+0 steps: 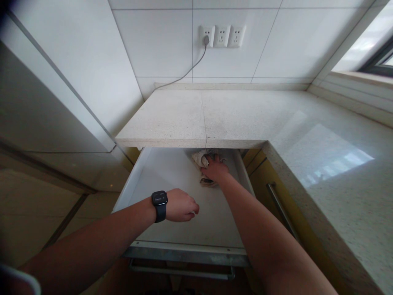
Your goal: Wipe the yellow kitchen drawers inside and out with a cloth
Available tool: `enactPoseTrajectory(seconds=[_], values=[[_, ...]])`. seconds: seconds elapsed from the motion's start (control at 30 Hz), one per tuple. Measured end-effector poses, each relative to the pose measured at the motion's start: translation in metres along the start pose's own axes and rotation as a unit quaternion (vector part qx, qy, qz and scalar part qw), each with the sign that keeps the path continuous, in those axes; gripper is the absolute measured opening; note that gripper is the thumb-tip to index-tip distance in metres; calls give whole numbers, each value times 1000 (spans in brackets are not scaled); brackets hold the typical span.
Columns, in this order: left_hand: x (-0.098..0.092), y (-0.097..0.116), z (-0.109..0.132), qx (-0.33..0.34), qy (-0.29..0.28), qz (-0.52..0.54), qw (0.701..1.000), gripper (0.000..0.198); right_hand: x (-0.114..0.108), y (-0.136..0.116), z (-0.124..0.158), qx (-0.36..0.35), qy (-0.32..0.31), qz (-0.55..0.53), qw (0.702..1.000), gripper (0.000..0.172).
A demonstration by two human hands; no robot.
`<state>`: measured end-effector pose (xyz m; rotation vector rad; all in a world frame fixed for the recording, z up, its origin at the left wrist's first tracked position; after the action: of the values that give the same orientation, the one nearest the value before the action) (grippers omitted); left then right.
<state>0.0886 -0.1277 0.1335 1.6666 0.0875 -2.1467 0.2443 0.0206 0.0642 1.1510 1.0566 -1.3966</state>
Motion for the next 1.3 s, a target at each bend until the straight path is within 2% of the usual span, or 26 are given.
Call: enactPoseTrajectory(seconds=[1.3], values=[[3,-2,-1,-10,-11,4,1000,30,2,0,0,-12,6,0,1000,74]])
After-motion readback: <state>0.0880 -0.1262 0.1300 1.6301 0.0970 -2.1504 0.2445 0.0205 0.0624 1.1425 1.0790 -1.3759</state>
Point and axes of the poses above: each hand's wrist, its own z-axis away from the middle knuckle, its own x-axis out of the palm, y = z × x, the point moved 4 cm from there along -z, towards the middle knuckle, and after that the axes turned 11 degrees about x, right-handed, at the moved point
